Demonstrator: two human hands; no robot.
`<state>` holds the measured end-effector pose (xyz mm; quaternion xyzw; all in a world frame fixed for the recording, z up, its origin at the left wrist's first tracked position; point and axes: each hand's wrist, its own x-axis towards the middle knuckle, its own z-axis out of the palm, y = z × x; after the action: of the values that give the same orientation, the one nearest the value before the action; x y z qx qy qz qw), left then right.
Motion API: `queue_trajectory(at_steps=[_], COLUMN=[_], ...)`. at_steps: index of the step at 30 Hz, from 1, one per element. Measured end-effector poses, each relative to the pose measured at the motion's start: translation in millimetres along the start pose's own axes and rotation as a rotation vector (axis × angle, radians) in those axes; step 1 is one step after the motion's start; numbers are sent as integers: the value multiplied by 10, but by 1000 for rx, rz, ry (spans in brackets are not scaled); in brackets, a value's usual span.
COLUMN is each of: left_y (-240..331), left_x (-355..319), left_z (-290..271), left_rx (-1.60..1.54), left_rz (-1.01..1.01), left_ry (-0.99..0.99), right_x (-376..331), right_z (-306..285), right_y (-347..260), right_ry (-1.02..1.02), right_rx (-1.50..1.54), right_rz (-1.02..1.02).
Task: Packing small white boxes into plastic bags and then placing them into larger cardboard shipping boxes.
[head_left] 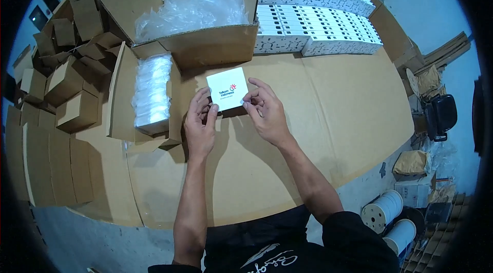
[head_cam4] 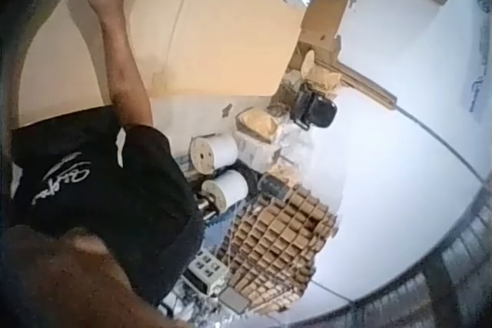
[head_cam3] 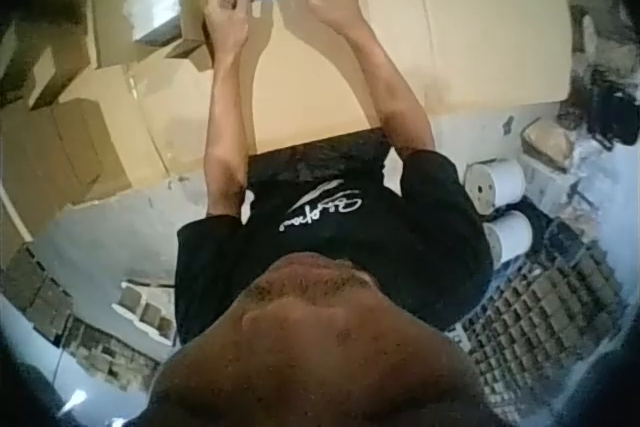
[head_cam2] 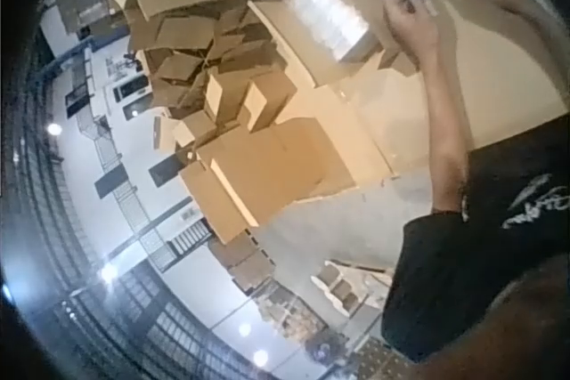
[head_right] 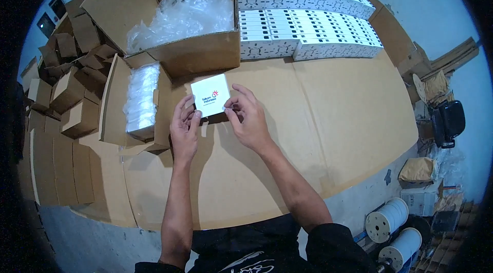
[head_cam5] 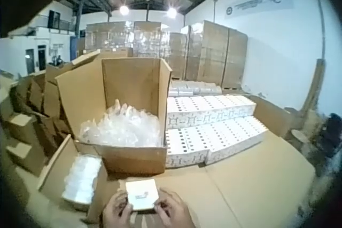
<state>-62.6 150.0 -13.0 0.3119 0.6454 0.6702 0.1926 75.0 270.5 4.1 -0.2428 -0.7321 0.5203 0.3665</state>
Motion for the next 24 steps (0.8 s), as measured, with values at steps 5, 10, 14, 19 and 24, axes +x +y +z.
queue_trajectory(at_steps=[5,10,14,19,24], left_y=[-80,-132,-35,128,103], left_x=[16,52,24,-5,2], left_z=[4,13,18,49,45], left_rx=[61,174,254,393,340], left_rz=[-23,32,31,-20,4], left_ry=[33,57,29,-2,-16], right_x=[36,51,32,30,-31], right_z=[-23,-11,-33,-46,-64], right_y=[93,95,167,192,209], right_ry=[-35,32,6,4,-28], right_rx=[-95,-129,-216,-252,-458], right_rz=[107,66,49,14,-22])
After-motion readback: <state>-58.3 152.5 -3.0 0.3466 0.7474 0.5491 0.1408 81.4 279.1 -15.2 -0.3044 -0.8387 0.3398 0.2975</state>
